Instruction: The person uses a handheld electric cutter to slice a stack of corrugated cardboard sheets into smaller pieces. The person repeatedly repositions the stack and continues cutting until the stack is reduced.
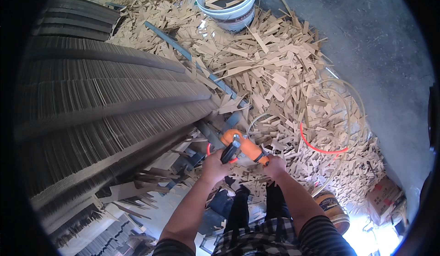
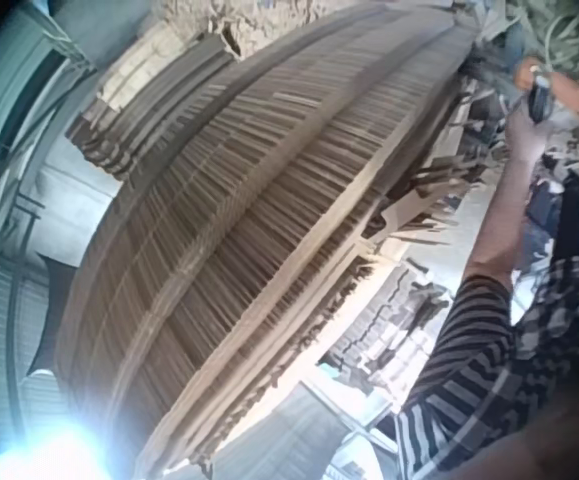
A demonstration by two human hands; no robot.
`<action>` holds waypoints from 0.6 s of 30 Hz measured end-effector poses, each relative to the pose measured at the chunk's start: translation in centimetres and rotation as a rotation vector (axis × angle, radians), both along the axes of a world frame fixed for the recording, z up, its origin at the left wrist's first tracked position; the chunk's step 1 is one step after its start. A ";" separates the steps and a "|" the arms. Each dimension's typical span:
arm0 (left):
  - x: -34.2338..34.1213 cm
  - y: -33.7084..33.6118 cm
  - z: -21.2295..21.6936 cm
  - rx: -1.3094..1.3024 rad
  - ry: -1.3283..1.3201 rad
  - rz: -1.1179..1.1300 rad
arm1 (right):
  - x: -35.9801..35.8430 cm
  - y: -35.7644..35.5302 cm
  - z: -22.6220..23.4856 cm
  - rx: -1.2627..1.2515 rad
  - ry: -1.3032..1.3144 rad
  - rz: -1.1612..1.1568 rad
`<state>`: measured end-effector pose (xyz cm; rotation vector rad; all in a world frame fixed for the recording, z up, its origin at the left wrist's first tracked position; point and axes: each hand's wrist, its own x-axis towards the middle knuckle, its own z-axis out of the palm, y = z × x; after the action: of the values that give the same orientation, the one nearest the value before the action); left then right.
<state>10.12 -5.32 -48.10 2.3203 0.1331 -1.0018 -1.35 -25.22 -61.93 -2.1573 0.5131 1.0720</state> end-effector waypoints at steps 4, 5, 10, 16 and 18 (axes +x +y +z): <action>0.4 0.9 -3.1 0.062 -0.043 -0.023 | 1.3 0.1 -0.6 -0.047 0.020 0.025; 0.5 1.5 -4.4 0.069 -0.059 -0.030 | 1.6 0.0 -0.9 -0.049 0.024 0.034; 1.6 1.9 -7.2 0.025 0.017 0.033 | 2.3 0.2 -2.3 -0.043 0.125 0.002; 1.4 2.9 -10.3 -0.088 0.039 0.068 | 0.9 1.0 -1.9 -0.101 0.178 0.002; 1.3 3.2 -9.1 -0.109 0.064 0.069 | -0.2 1.2 -0.2 -0.119 0.161 -0.002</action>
<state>11.37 -2.16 -57.19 2.1718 0.1784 -1.0243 -1.52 -23.98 -62.13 -2.1825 0.6685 1.2485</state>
